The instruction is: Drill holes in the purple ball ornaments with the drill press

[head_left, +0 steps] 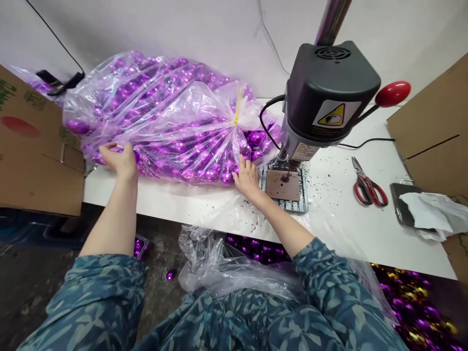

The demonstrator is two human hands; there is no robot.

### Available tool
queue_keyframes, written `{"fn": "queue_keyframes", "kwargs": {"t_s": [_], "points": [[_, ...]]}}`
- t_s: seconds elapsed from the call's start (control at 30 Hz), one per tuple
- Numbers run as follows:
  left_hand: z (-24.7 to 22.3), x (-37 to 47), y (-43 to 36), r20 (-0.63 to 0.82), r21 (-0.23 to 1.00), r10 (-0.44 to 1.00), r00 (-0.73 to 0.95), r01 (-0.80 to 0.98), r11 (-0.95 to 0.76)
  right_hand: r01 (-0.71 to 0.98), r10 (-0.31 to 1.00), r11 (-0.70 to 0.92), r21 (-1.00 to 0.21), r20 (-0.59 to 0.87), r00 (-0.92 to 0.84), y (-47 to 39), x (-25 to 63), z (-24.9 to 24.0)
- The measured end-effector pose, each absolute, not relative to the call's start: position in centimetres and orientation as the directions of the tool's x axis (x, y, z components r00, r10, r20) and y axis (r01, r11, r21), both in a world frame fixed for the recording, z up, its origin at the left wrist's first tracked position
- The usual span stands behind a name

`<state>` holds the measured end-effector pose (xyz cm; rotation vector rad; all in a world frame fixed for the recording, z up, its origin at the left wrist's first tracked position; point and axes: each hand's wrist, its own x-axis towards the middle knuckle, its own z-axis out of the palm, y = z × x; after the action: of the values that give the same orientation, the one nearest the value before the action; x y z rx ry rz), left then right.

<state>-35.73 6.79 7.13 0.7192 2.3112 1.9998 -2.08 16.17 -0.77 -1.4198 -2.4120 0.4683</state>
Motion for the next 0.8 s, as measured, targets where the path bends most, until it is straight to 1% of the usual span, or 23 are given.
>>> {"fn": "queue_keyframes", "kwargs": {"t_s": [0.03, 0.07, 0.1, 0.13, 0.17, 0.2, 0.23, 0.27, 0.3, 0.33, 0.37, 0.4, 0.47, 0.53, 0.6, 0.67, 0.73, 0.8], "points": [[7.4, -34.3, 6.9, 0.386, 0.902, 0.236, -0.892, 0.419, 0.105, 0.779, 0.879, 0.459, -0.428, 0.087, -0.470, 15.9, -2.5, -1.1], [7.5, -32.6, 7.0, 0.486, 0.851, 0.179, -0.855, 0.510, 0.127, 0.773, 0.874, 0.464, -0.432, 0.082, -0.479, 15.5, -2.8, -1.3], [7.6, -30.6, 7.1, 0.570, 0.786, 0.220, -0.792, 0.603, 0.134, 0.766, 0.868, 0.473, -0.435, 0.078, -0.491, 15.0, -3.2, -1.6], [7.5, -28.3, 7.3, 0.612, 0.710, 0.375, -0.696, 0.693, 0.125, 0.758, 0.860, 0.484, -0.438, 0.075, -0.505, 14.5, -3.5, -1.8], [7.4, -26.0, 7.6, 0.596, 0.628, 0.584, -0.551, 0.773, 0.089, 0.748, 0.850, 0.497, -0.439, 0.073, -0.522, 14.0, -3.8, -1.9], [7.2, -23.7, 8.0, 0.519, 0.543, 0.771, -0.370, 0.839, 0.036, 0.736, 0.838, 0.514, -0.440, 0.073, -0.541, 13.6, -4.1, -2.0], [7.0, -21.5, 8.5, 0.394, 0.463, 0.901, -0.181, 0.886, -0.024, 0.722, 0.823, 0.533, -0.440, 0.075, -0.563, 13.1, -4.4, -2.1], [6.8, -19.5, 9.1, 0.251, 0.387, 0.968, -0.024, 0.919, -0.078, 0.706, 0.807, 0.555, -0.440, 0.078, -0.586, 12.6, -4.8, -2.2], [6.7, -17.9, 9.7, 0.130, 0.318, 0.990, 0.061, 0.943, -0.100, 0.687, 0.788, 0.578, -0.440, 0.083, -0.610, 12.2, -5.1, -2.3], [6.7, -16.6, 10.4, 0.030, 0.252, 0.996, 0.088, 0.963, -0.093, 0.668, 0.770, 0.600, -0.440, 0.088, -0.632, 11.8, -5.3, -2.3], [6.8, -15.7, 11.1, -0.038, 0.187, 0.997, 0.065, 0.981, -0.057, 0.650, 0.752, 0.619, -0.441, 0.093, -0.653, 11.6, -5.5, -2.3], [6.9, -15.1, 11.8, -0.077, 0.125, 0.997, 0.012, 0.992, -0.002, 0.632, 0.735, 0.636, -0.443, 0.098, -0.670, 11.4, -5.6, -2.2], [7.3, -14.9, 12.8, -0.091, 0.017, 0.989, -0.116, 0.993, 0.118, 0.606, 0.714, 0.657, -0.448, 0.111, -0.692, 11.6, -5.4, -1.9], [7.6, -15.5, 13.4, -0.086, -0.063, 0.978, -0.189, 0.981, 0.184, 0.603, 0.718, 0.658, -0.451, 0.136, -0.682, 12.6, -4.6, -1.5], [7.4, -16.4, 13.4, -0.107, -0.114, 0.974, -0.199, 0.976, 0.187, 0.641, 0.762, 0.624, -0.447, 0.169, -0.625, 14.0, -3.6, -1.1], [6.9, -17.3, 12.8, -0.132, -0.137, 0.974, -0.182, 0.977, 0.164, 0.704, 0.825, 0.556, -0.442, 0.188, -0.533, 15.4, -2.6, -1.0], [6.1, -18.1, 12.0, -0.120, -0.144, 0.975, -0.187, 0.975, 0.170, 0.756, 0.873, 0.483, -0.441, 0.175, -0.455, 16.2, -2.2, -1.2], [5.4, -18.8, 11.2, -0.105, -0.156, 0.973, -0.206, 0.970, 0.188, 0.782, 0.895, 0.440, -0.442, 0.143, -0.422, 16.1, -2.4, -1.5]]}}
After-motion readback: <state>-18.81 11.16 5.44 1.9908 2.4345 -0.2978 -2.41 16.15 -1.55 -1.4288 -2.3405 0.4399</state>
